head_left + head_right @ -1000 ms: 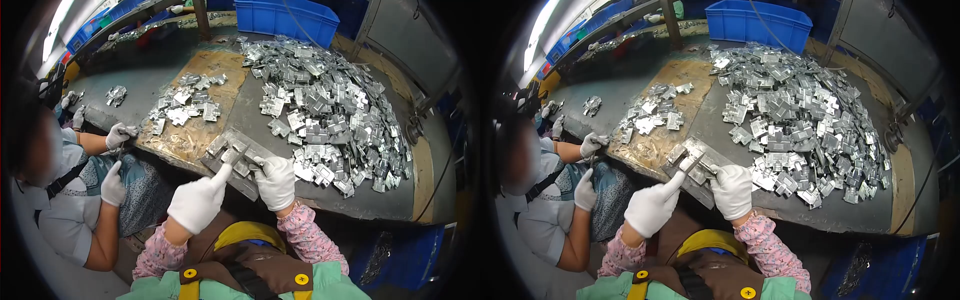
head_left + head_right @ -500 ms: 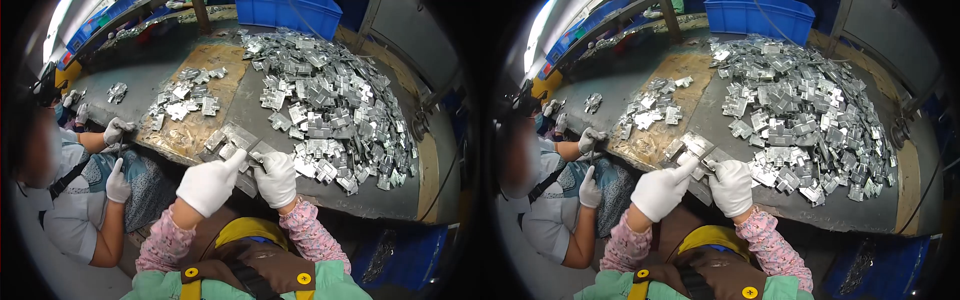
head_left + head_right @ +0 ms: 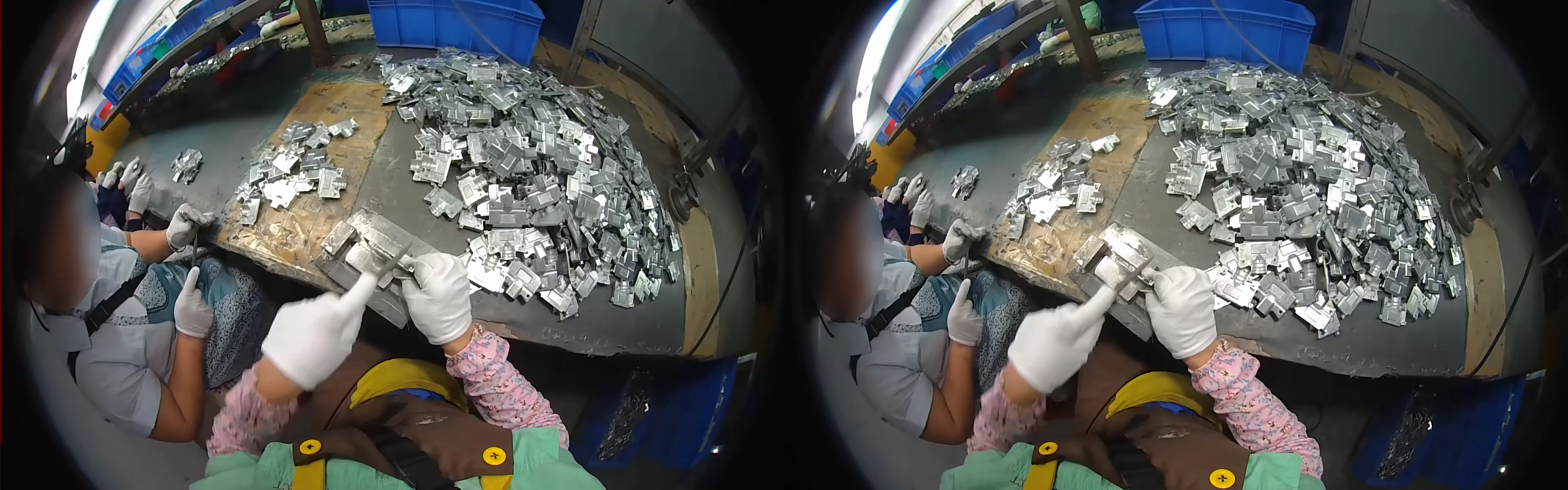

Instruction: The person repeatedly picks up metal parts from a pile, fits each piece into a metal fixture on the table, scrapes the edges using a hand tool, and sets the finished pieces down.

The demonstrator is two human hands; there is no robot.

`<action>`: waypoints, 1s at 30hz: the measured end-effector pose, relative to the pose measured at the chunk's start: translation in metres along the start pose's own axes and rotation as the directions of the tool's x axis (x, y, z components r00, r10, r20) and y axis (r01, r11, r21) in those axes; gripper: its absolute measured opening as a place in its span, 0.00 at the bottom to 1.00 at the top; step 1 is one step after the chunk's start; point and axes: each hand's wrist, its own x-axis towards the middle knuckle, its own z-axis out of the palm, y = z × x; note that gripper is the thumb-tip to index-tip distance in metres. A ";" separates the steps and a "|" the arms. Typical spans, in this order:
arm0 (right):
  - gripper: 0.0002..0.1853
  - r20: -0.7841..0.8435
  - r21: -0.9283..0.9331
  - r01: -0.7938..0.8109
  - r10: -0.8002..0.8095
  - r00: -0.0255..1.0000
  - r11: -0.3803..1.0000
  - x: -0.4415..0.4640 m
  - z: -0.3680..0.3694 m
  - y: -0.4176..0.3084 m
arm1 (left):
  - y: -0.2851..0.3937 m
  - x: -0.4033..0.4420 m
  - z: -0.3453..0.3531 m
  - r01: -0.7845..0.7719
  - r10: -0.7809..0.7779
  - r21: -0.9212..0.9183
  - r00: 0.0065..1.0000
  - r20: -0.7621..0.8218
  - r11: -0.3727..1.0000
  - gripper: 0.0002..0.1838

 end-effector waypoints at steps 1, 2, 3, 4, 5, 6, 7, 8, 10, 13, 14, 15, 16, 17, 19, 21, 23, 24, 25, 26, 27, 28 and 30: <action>0.09 0.006 0.008 -0.013 0.013 1.000 1.000 -0.002 0.001 -0.001 | 0.000 -0.017 0.007 -0.007 0.008 0.024 0.999 -0.039 1.000 0.22; 0.10 0.025 0.007 -0.031 0.030 0.999 1.000 -0.002 0.000 -0.002 | -0.001 -0.024 0.015 -0.003 0.005 0.021 0.998 -0.066 1.000 0.23; 0.11 0.010 0.004 -0.035 0.034 0.999 0.999 -0.002 0.000 -0.003 | -0.004 -0.028 0.023 0.007 -0.006 0.013 0.995 -0.095 1.000 0.23; 0.11 0.002 0.002 -0.030 0.030 1.000 1.000 -0.001 0.001 -0.004 | -0.011 -0.021 0.027 -0.003 0.002 -0.009 0.998 -0.069 1.000 0.23; 0.11 -0.006 -0.001 -0.019 0.019 1.000 1.000 -0.001 0.001 -0.004 | -0.012 -0.008 0.028 0.050 -0.051 -0.011 0.994 -0.098 0.999 0.22; 0.10 0.012 0.006 -0.033 0.032 0.999 0.999 -0.001 0.001 -0.004 | -0.018 0.007 0.030 0.056 -0.060 -0.035 0.991 -0.121 0.998 0.22; 0.10 0.024 0.010 -0.029 0.029 0.999 1.000 -0.001 0.003 -0.004 | -0.022 0.020 0.032 0.056 -0.064 -0.057 0.987 -0.148 0.997 0.22; 0.10 0.030 0.009 -0.028 0.028 0.999 1.000 -0.003 0.004 -0.002 | -0.024 0.028 0.030 0.054 -0.064 -0.070 0.986 -0.153 0.996 0.22; 0.09 0.055 -0.017 -0.023 0.024 0.998 1.000 -0.006 0.004 0.003 | -0.017 0.020 0.024 0.091 -0.096 -0.038 0.986 -0.137 0.995 0.22; 0.09 -0.001 -0.016 -0.016 0.016 1.000 1.000 -0.007 0.006 0.001 | -0.012 -0.012 0.028 0.130 -0.143 -0.087 0.975 -0.170 0.988 0.23; 0.10 0.015 -0.016 -0.010 0.010 1.000 1.000 -0.006 0.005 0.003 | -0.011 -0.023 0.030 0.105 -0.129 -0.130 0.973 -0.192 0.986 0.23; 0.08 0.003 -0.019 -0.010 0.010 1.000 1.000 -0.005 0.006 0.003 | -0.009 -0.031 0.029 0.087 -0.125 -0.176 0.968 -0.218 0.981 0.23; 0.07 0.000 -0.020 -0.004 0.004 1.000 1.000 -0.003 0.006 0.002 | -0.004 -0.033 0.026 0.066 -0.103 -0.186 0.975 -0.196 0.980 0.23; 0.07 0.002 -0.016 0.010 -0.010 1.000 1.000 -0.002 0.005 -0.001 | 0.003 -0.035 0.025 0.054 -0.090 -0.200 0.980 -0.179 0.978 0.24; 0.09 0.043 -0.033 0.001 0.000 0.999 0.999 0.000 0.002 -0.003 | 0.016 -0.025 0.037 0.032 -0.042 -0.133 0.996 -0.076 0.991 0.26; 0.09 0.056 -0.064 -0.003 0.006 0.998 0.998 -0.001 0.002 -0.003 | 0.022 -0.009 0.053 -0.006 -0.012 -0.108 0.986 -0.166 0.994 0.26; 0.07 0.061 -0.038 0.007 -0.004 0.998 0.999 -0.005 0.005 0.001 | 0.021 -0.006 0.054 -0.047 0.030 -0.083 0.980 -0.197 0.995 0.28; 0.08 0.070 -0.025 0.003 -0.001 0.998 1.000 -0.007 0.005 0.003 | 0.021 -0.012 0.049 -0.039 0.031 -0.042 0.985 -0.172 0.998 0.28; 0.11 0.078 -0.011 -0.001 0.002 0.997 1.000 -0.005 0.005 0.003 | 0.020 -0.019 0.046 -0.031 0.031 0.001 0.989 -0.147 1.000 0.29; 0.08 0.018 -0.026 0.015 -0.015 1.000 1.000 -0.003 0.003 0.000 | 0.018 -0.027 0.046 -0.031 0.025 -0.035 0.988 -0.154 0.999 0.26; 0.06 0.014 -0.038 0.008 -0.007 1.000 0.999 -0.002 0.002 -0.001 | 0.017 -0.028 0.050 -0.021 0.016 -0.029 0.988 -0.156 0.999 0.24; 0.06 0.021 -0.044 0.000 0.001 1.000 0.999 -0.001 0.002 -0.002 | 0.016 -0.023 0.054 -0.048 0.044 -0.024 0.987 -0.152 0.999 0.24; 0.09 0.032 -0.019 -0.005 0.006 0.999 1.000 -0.003 0.006 -0.001 | 0.024 -0.006 0.051 0.009 -0.019 -0.071 0.991 -0.134 0.997 0.22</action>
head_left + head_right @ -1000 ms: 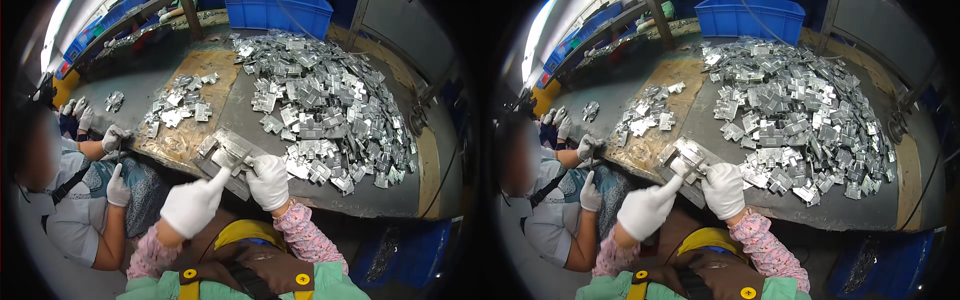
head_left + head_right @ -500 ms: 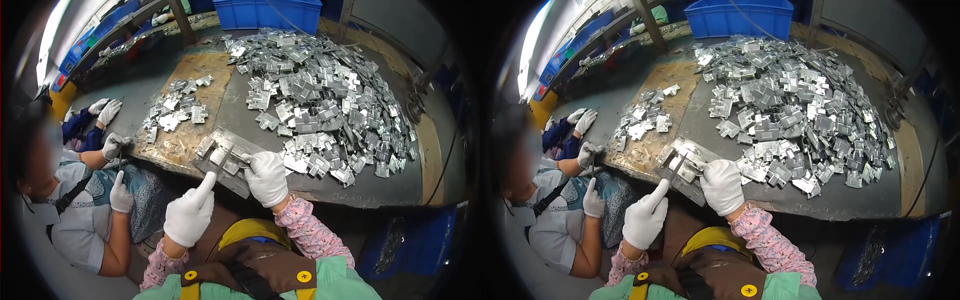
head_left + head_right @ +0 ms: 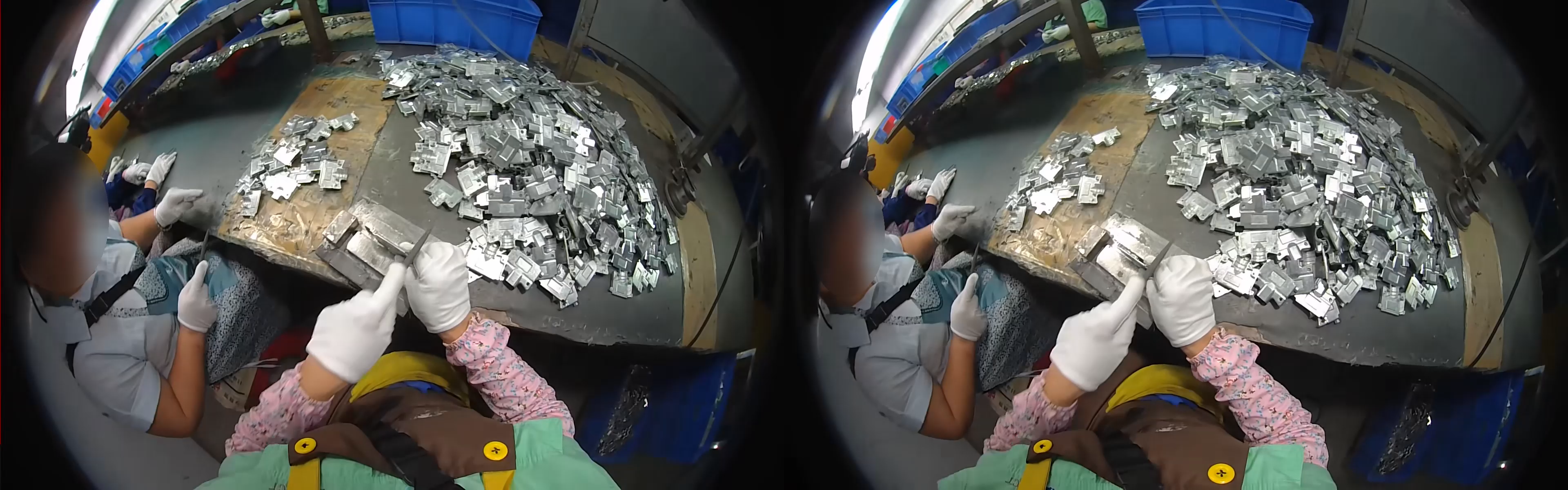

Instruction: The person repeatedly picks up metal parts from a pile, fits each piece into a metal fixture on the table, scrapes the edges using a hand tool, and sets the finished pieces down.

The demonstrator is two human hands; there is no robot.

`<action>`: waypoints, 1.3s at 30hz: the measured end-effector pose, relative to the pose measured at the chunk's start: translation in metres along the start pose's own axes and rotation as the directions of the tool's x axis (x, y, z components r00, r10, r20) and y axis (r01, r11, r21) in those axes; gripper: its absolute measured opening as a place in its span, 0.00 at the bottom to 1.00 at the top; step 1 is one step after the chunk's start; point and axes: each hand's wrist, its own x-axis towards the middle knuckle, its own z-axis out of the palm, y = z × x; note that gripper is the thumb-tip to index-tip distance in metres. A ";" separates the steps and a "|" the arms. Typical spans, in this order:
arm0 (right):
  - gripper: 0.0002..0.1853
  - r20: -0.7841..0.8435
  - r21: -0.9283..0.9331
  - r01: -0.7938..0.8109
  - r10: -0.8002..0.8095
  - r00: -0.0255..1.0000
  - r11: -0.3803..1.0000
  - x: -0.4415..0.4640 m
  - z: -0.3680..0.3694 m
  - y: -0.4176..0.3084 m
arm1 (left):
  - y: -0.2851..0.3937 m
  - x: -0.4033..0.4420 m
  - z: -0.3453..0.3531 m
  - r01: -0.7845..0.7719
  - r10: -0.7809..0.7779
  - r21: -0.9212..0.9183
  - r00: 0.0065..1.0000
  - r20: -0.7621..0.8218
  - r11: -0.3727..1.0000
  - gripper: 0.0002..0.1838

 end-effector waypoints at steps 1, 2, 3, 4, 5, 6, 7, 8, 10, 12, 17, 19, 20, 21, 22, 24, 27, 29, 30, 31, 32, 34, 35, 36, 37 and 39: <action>0.09 0.003 -0.006 0.002 -0.002 1.000 1.000 0.000 0.000 -0.002 | -0.002 0.009 0.009 -0.026 0.021 -0.089 0.998 -0.061 0.996 0.23; 0.09 0.004 -0.017 0.003 -0.003 1.000 1.000 0.000 -0.002 -0.003 | -0.001 0.012 0.009 -0.026 0.019 -0.098 0.997 -0.069 0.995 0.24; 0.09 0.000 -0.032 0.002 -0.002 1.000 0.999 0.001 -0.005 -0.004 | 0.000 0.014 0.008 -0.032 0.024 -0.108 0.997 -0.078 0.994 0.25; 0.09 -0.035 -0.021 0.024 -0.025 0.999 0.999 0.000 -0.001 -0.002 | 0.002 0.012 0.003 -0.014 0.011 -0.082 0.999 -0.043 0.997 0.26; 0.09 -0.040 -0.024 0.032 -0.033 0.999 0.999 0.001 -0.002 -0.002 | 0.003 0.002 -0.005 0.002 -0.002 -0.054 1.000 -0.005 0.999 0.27; 0.09 -0.045 -0.026 0.037 -0.038 0.998 0.999 0.002 -0.002 -0.002 | 0.001 -0.009 -0.008 0.014 -0.013 -0.024 0.999 0.035 1.000 0.28; 0.09 -0.050 -0.026 0.036 -0.037 0.998 0.999 0.001 -0.002 -0.002 | -0.002 -0.020 -0.005 0.000 0.000 0.015 1.000 0.022 1.000 0.29; 0.08 -0.059 -0.024 0.030 -0.031 0.998 0.999 0.000 -0.001 -0.003 | -0.003 -0.023 -0.002 0.008 -0.009 0.019 1.000 0.025 1.000 0.28; 0.08 -0.054 -0.029 0.021 -0.022 0.998 0.999 -0.002 0.000 -0.002 | 0.000 -0.020 0.003 0.022 -0.022 -0.002 1.000 0.012 1.000 0.27; 0.07 -0.041 -0.065 0.022 -0.024 0.999 0.998 0.001 -0.003 -0.005 | 0.002 0.006 0.007 0.009 -0.011 -0.087 1.000 -0.023 0.996 0.26; 0.06 -0.041 -0.058 0.009 -0.011 0.999 0.998 -0.004 0.000 0.001 | 0.001 -0.019 -0.013 0.000 0.009 -0.126 0.997 0.074 0.992 0.26; 0.06 -0.051 0.013 0.027 -0.026 0.998 1.000 -0.003 0.003 0.003 | -0.010 -0.042 -0.018 0.012 -0.008 -0.226 1.000 0.022 0.974 0.26; 0.06 -0.058 0.002 0.014 -0.014 0.998 1.000 -0.004 0.003 0.001 | -0.011 -0.046 -0.019 0.032 -0.036 -0.231 0.999 -0.014 0.972 0.27; 0.06 -0.059 -0.006 0.008 -0.008 0.998 1.000 -0.002 -0.001 -0.004 | -0.011 -0.051 -0.020 0.058 -0.073 -0.239 0.996 -0.054 0.969 0.27; 0.07 -0.062 -0.017 0.010 -0.011 0.998 1.000 0.000 -0.003 -0.007 | -0.011 -0.050 -0.018 0.067 -0.073 -0.211 0.997 -0.021 0.975 0.27; 0.07 -0.043 -0.021 0.007 -0.008 0.999 1.000 0.000 -0.002 -0.005 | -0.010 -0.035 -0.012 0.069 -0.066 -0.155 0.998 0.023 0.985 0.27; 0.08 -0.030 -0.061 0.003 -0.005 1.000 0.998 -0.001 -0.001 -0.003 | -0.007 -0.002 0.005 -0.007 0.004 -0.112 0.999 -0.032 0.994 0.26; 0.08 -0.039 -0.052 -0.012 0.010 0.999 0.999 -0.002 -0.001 -0.005 | -0.006 0.004 0.004 -0.031 0.028 -0.134 0.999 -0.023 0.991 0.26; 0.08 -0.010 -0.071 -0.008 0.008 1.000 0.997 -0.003 -0.001 -0.001 | -0.007 0.001 0.002 -0.035 0.033 -0.136 0.999 -0.015 0.990 0.26; 0.08 -0.042 -0.002 -0.023 0.022 0.999 1.000 -0.004 0.000 0.000 | -0.010 -0.006 0.001 -0.047 0.048 -0.162 0.999 0.005 0.986 0.26; 0.09 -0.075 0.068 -0.037 0.042 0.996 0.997 -0.004 0.001 0.001 | -0.012 -0.013 -0.001 -0.058 0.064 -0.188 0.998 0.025 0.980 0.25; 0.08 -0.106 0.142 -0.120 0.136 0.985 0.983 -0.002 -0.005 -0.002 | -0.029 -0.035 0.015 -0.148 0.085 -0.376 0.980 -0.181 0.915 0.24; 0.07 -0.133 0.138 -0.148 0.166 0.977 0.979 0.005 -0.009 -0.008 | -0.032 -0.043 0.016 -0.107 -0.003 -0.476 0.975 -0.224 0.873 0.25; 0.06 -0.153 0.134 -0.178 0.198 0.968 0.975 0.015 -0.011 -0.014 | -0.036 -0.050 0.016 -0.081 -0.092 -0.575 0.960 -0.266 0.814 0.26; 0.05 -0.169 0.130 -0.209 0.230 0.959 0.969 0.023 -0.010 -0.018 | -0.040 -0.058 0.017 -0.075 -0.179 -0.666 0.936 -0.304 0.742 0.28; 0.17 0.150 0.095 -0.410 0.394 0.907 0.907 0.060 -0.003 -0.023 | -0.048 -0.062 0.010 0.037 -0.320 -0.736 0.915 -0.248 0.676 0.28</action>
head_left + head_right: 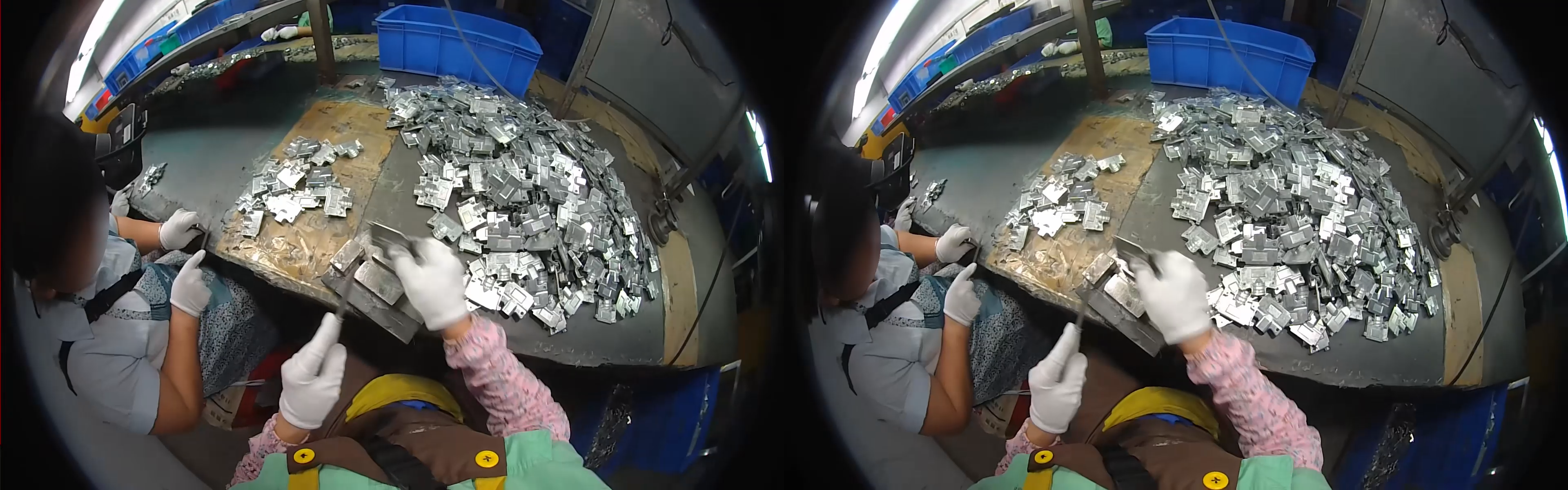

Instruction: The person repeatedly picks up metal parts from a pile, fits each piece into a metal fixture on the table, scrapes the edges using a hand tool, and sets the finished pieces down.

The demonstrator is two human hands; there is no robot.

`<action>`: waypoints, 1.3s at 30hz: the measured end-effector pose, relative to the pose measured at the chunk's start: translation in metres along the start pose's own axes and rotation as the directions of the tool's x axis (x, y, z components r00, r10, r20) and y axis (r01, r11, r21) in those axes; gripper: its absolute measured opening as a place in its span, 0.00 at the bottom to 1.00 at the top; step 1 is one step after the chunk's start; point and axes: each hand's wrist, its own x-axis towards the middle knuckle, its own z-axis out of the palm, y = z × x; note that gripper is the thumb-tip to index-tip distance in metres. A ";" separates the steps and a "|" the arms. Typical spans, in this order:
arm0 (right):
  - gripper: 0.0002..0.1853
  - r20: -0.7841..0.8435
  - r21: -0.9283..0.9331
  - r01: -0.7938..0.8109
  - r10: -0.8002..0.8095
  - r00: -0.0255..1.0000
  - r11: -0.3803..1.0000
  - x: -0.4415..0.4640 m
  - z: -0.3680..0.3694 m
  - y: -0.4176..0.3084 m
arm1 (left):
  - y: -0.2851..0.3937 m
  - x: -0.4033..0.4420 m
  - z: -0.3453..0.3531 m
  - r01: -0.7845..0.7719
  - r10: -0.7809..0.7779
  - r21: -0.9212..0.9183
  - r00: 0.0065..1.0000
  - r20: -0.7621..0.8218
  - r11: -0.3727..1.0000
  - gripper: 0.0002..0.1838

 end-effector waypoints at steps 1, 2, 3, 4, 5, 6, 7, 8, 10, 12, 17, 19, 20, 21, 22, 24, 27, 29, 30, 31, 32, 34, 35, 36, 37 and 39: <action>0.22 0.140 0.037 -0.091 0.085 0.986 0.995 0.019 0.010 -0.007 | -0.005 0.003 -0.003 0.005 -0.005 0.002 1.000 -0.022 1.000 0.27; 0.23 0.209 0.186 -0.040 0.000 0.978 0.982 0.034 0.019 -0.013 | -0.008 0.006 -0.005 0.025 -0.025 -0.001 0.999 -0.027 1.000 0.28; 0.25 0.232 0.178 -0.032 -0.011 0.973 0.984 0.046 0.033 -0.018 | -0.013 0.010 -0.005 -0.005 0.005 -0.004 0.999 -0.038 1.000 0.27; 0.29 0.257 0.173 -0.024 -0.021 0.966 0.985 0.056 0.043 -0.021 | -0.018 0.011 -0.006 -0.018 0.017 -0.008 0.999 -0.042 1.000 0.27; 0.29 0.306 0.054 -0.002 -0.015 0.952 0.999 0.061 0.041 -0.018 | -0.022 0.012 -0.007 -0.030 0.030 -0.011 0.999 -0.046 0.999 0.27; 0.29 0.358 -0.064 0.024 0.001 0.934 0.998 0.065 0.021 -0.034 | -0.026 0.011 -0.006 -0.023 0.022 -0.018 0.999 -0.040 1.000 0.27; 0.29 0.411 -0.181 0.055 0.024 0.911 0.982 0.068 0.005 -0.042 | -0.030 0.010 -0.007 -0.019 0.018 -0.018 0.999 -0.030 1.000 0.27; 0.29 0.382 -0.311 0.083 0.045 0.923 0.947 0.069 -0.005 -0.039 | -0.034 0.009 -0.007 -0.015 0.015 -0.017 1.000 -0.020 1.000 0.27; 0.30 0.216 -0.429 0.092 0.003 0.976 0.898 0.075 -0.008 -0.005 | -0.042 0.006 -0.005 -0.018 0.018 -0.022 1.000 0.008 1.000 0.29; 0.30 0.192 -0.635 0.033 0.117 0.974 0.772 0.083 -0.017 0.008 | -0.049 0.006 -0.006 -0.005 0.007 -0.021 0.998 0.061 1.000 0.28; 0.30 0.283 -0.742 0.103 0.170 0.944 0.662 0.098 -0.006 0.051 | -0.052 0.014 0.012 -0.120 0.120 0.012 0.993 0.007 0.993 0.28; 0.27 0.295 -0.735 0.080 0.212 0.932 0.673 0.104 -0.005 0.056 | -0.047 0.013 0.013 -0.129 0.128 0.045 0.991 0.027 0.991 0.28; 0.25 0.299 -0.729 0.065 0.231 0.926 0.681 0.107 -0.003 0.054 | -0.044 0.011 0.012 -0.128 0.126 0.063 0.991 0.044 0.990 0.28; 0.20 0.285 -0.749 0.008 0.312 0.906 0.662 0.111 -0.001 0.048 | -0.038 0.010 0.010 -0.117 0.111 0.081 0.991 0.069 0.990 0.27; 0.19 0.291 -0.747 0.027 0.290 0.912 0.664 0.112 -0.001 0.049 | -0.033 0.008 0.008 -0.107 0.097 0.101 0.991 0.096 0.989 0.27; 0.17 0.298 -0.743 0.057 0.254 0.920 0.667 0.113 -0.003 0.057 | -0.038 0.004 0.008 -0.149 0.144 0.105 0.988 0.046 0.983 0.28; 0.19 0.228 -0.424 0.147 -0.052 0.972 0.894 0.080 -0.013 0.028 | -0.043 -0.002 0.007 -0.164 0.165 0.114 0.986 -0.003 0.980 0.29; 0.21 0.131 0.056 0.019 -0.026 0.991 0.998 0.054 -0.013 0.010 | -0.046 -0.005 0.008 -0.165 0.168 0.123 0.986 -0.014 0.979 0.29; 0.22 0.164 0.372 -0.175 0.121 0.979 0.911 0.042 -0.009 0.000 | -0.043 -0.005 0.009 -0.174 0.177 0.125 0.984 -0.014 0.977 0.29; 0.21 0.144 0.602 -0.225 0.174 0.974 0.766 0.025 0.001 0.005 | -0.041 -0.004 0.010 -0.183 0.186 0.127 0.982 -0.013 0.975 0.29; 0.18 0.200 0.601 -0.299 0.223 0.954 0.741 0.011 0.002 0.010 | -0.039 -0.004 0.012 -0.192 0.195 0.129 0.981 -0.012 0.973 0.29; 0.15 0.037 0.386 -0.155 0.153 0.988 0.909 -0.019 0.006 0.010 | -0.032 -0.006 0.013 -0.183 0.183 0.120 0.983 0.013 0.976 0.28; 0.15 0.009 0.274 -0.035 0.034 0.999 0.961 -0.027 0.003 0.013 | -0.028 -0.008 0.012 -0.174 0.170 0.130 0.985 0.041 0.976 0.28; 0.14 -0.004 0.156 0.088 -0.089 0.996 0.984 -0.034 -0.003 0.018 | -0.025 -0.009 0.011 -0.166 0.158 0.139 0.985 0.068 0.976 0.27; 0.14 -0.004 0.036 0.208 -0.208 0.978 0.978 -0.039 -0.006 0.022 | -0.026 -0.010 0.013 -0.185 0.179 0.134 0.982 0.060 0.973 0.27; 0.13 -0.019 0.155 0.126 -0.125 0.992 0.980 -0.044 -0.008 0.028 | -0.025 -0.010 0.011 -0.185 0.176 0.149 0.982 0.071 0.972 0.27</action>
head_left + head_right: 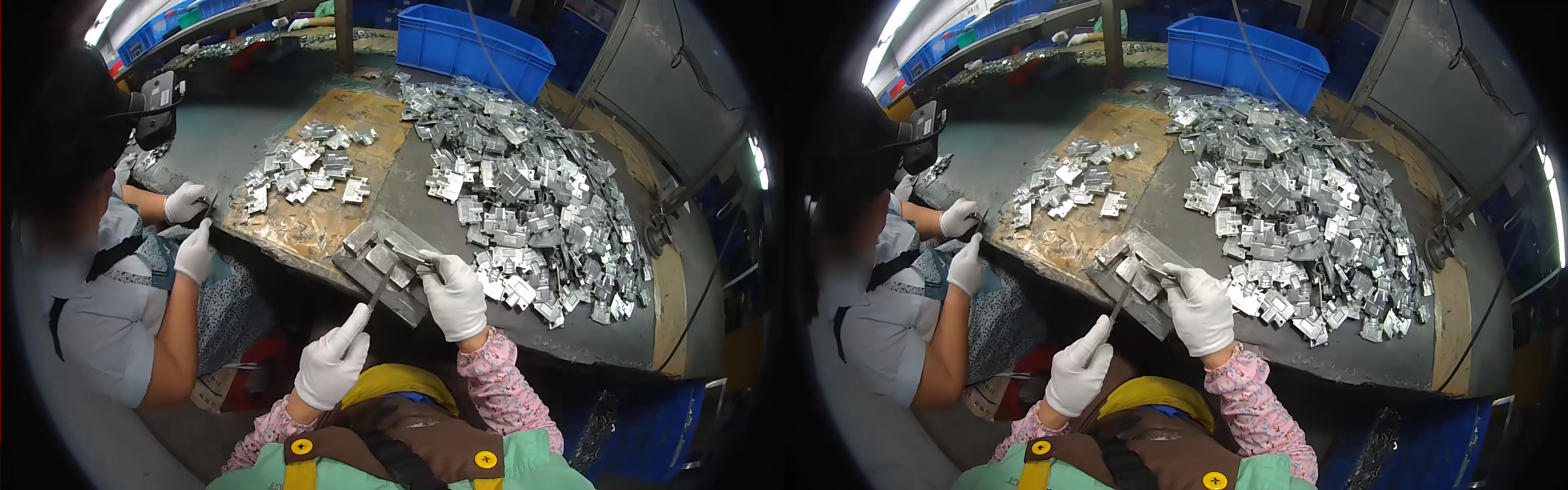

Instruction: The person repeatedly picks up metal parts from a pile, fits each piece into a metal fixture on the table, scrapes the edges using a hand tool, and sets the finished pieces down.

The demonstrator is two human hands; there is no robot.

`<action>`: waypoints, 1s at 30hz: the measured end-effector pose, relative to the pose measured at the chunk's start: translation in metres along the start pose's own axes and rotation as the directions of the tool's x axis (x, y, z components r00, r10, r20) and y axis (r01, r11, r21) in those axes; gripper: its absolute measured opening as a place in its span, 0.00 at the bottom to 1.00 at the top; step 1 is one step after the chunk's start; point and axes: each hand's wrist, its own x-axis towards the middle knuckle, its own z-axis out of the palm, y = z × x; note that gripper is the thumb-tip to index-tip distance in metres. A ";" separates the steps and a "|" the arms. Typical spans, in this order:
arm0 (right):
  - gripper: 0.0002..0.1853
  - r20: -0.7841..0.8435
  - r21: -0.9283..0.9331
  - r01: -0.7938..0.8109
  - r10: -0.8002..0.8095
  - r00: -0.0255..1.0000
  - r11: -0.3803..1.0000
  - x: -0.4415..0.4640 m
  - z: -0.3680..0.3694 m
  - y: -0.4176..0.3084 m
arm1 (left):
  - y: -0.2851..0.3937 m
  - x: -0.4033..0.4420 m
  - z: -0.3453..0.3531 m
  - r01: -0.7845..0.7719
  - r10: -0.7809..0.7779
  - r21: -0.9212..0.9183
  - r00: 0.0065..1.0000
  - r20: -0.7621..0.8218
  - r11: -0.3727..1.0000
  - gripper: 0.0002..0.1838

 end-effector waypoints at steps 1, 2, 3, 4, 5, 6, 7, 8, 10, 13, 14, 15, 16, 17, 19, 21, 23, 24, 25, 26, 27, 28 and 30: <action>0.12 -0.012 0.057 -0.039 0.040 0.999 0.998 -0.002 -0.001 0.003 | 0.000 0.000 -0.001 0.001 -0.001 0.007 1.000 0.006 1.000 0.27; 0.11 0.000 0.140 -0.137 0.139 0.990 0.981 -0.003 -0.001 0.007 | -0.001 0.002 -0.003 0.006 -0.006 0.023 1.000 0.009 1.000 0.27; 0.11 0.010 0.101 -0.118 0.117 0.993 0.988 -0.003 -0.002 0.006 | 0.001 0.007 -0.005 0.010 -0.010 0.043 1.000 0.013 0.999 0.27; 0.11 0.023 0.064 -0.099 0.098 0.995 0.993 -0.004 -0.004 0.005 | 0.003 0.012 -0.008 0.013 -0.014 0.063 1.000 0.018 0.998 0.26; 0.10 0.037 0.027 -0.082 0.081 0.996 0.996 -0.005 -0.006 0.003 | 0.005 0.017 -0.010 0.017 -0.019 0.083 1.000 0.022 0.996 0.26; 0.10 0.048 -0.027 -0.024 0.025 0.999 0.999 -0.005 -0.008 0.002 | 0.008 0.025 -0.013 -0.002 -0.002 0.118 1.000 0.031 0.993 0.26; 0.11 0.062 -0.081 0.036 -0.031 0.998 0.996 -0.004 -0.010 0.001 | 0.011 0.031 -0.014 0.010 -0.019 0.162 0.998 0.056 0.987 0.25; 0.11 0.079 -0.136 0.097 -0.087 0.993 0.986 -0.003 -0.012 0.000 | 0.015 0.037 -0.014 0.018 -0.036 0.207 0.996 0.080 0.978 0.25; 0.12 0.100 -0.156 0.132 -0.118 0.988 0.979 -0.001 -0.014 0.002 | 0.023 0.049 -0.016 0.022 -0.071 0.316 0.987 0.145 0.948 0.24; 0.13 0.077 -0.190 0.198 -0.186 0.979 0.962 -0.002 -0.011 0.004 | 0.022 0.056 -0.011 -0.032 -0.095 0.494 0.969 0.230 0.869 0.25; 0.13 0.062 -0.203 0.221 -0.213 0.975 0.954 -0.004 -0.009 0.004 | 0.025 0.063 -0.010 -0.033 -0.125 0.532 0.958 0.257 0.846 0.26; 0.14 0.038 -0.199 0.216 -0.213 0.976 0.956 -0.006 -0.006 0.006 | 0.023 0.070 -0.006 -0.052 -0.110 0.546 0.960 0.259 0.836 0.26; 0.14 0.018 -0.195 0.215 -0.215 0.976 0.957 -0.008 -0.003 0.007 | 0.021 0.077 -0.002 -0.070 -0.095 0.559 0.961 0.261 0.826 0.26; 0.15 -0.002 -0.189 0.222 -0.227 0.974 0.956 -0.007 0.000 0.008 | 0.019 0.084 0.003 -0.089 -0.080 0.573 0.962 0.263 0.815 0.26; 0.15 -0.003 -0.183 0.238 -0.243 0.970 0.954 -0.008 0.000 0.009 | 0.021 0.091 0.005 -0.113 -0.053 0.566 0.962 0.268 0.816 0.26; 0.15 -0.005 -0.166 0.241 -0.245 0.969 0.956 -0.007 -0.001 0.011 | 0.027 0.091 0.001 -0.129 -0.054 0.571 0.955 0.293 0.810 0.27; 0.15 -0.007 -0.136 0.234 -0.237 0.971 0.963 -0.007 -0.001 0.014 | 0.038 0.081 -0.013 -0.136 -0.098 0.595 0.933 0.345 0.792 0.28; 0.15 -0.008 -0.136 0.236 -0.239 0.971 0.962 -0.005 -0.002 0.014 | 0.037 0.075 -0.015 -0.127 -0.089 0.572 0.938 0.334 0.811 0.27; 0.15 -0.009 -0.132 0.235 -0.238 0.971 0.963 -0.004 -0.002 0.012 | 0.034 0.077 -0.013 -0.123 -0.096 0.569 0.936 0.339 0.813 0.27; 0.15 -0.005 -0.123 0.234 -0.237 0.972 0.964 -0.005 0.000 0.010 | 0.032 0.082 -0.010 -0.112 -0.110 0.570 0.934 0.340 0.814 0.26; 0.15 -0.003 -0.132 0.225 -0.227 0.974 0.965 -0.007 0.001 0.009 | 0.031 0.087 -0.007 -0.096 -0.125 0.575 0.935 0.333 0.812 0.26; 0.15 0.000 -0.139 0.224 -0.226 0.974 0.965 -0.007 0.001 0.009 | 0.024 0.092 0.003 -0.112 -0.085 0.581 0.950 0.301 0.806 0.25; 0.15 -0.004 -0.132 0.211 -0.213 0.977 0.969 -0.005 0.001 0.009 | 0.020 0.102 0.014 -0.112 -0.028 0.521 0.967 0.254 0.846 0.24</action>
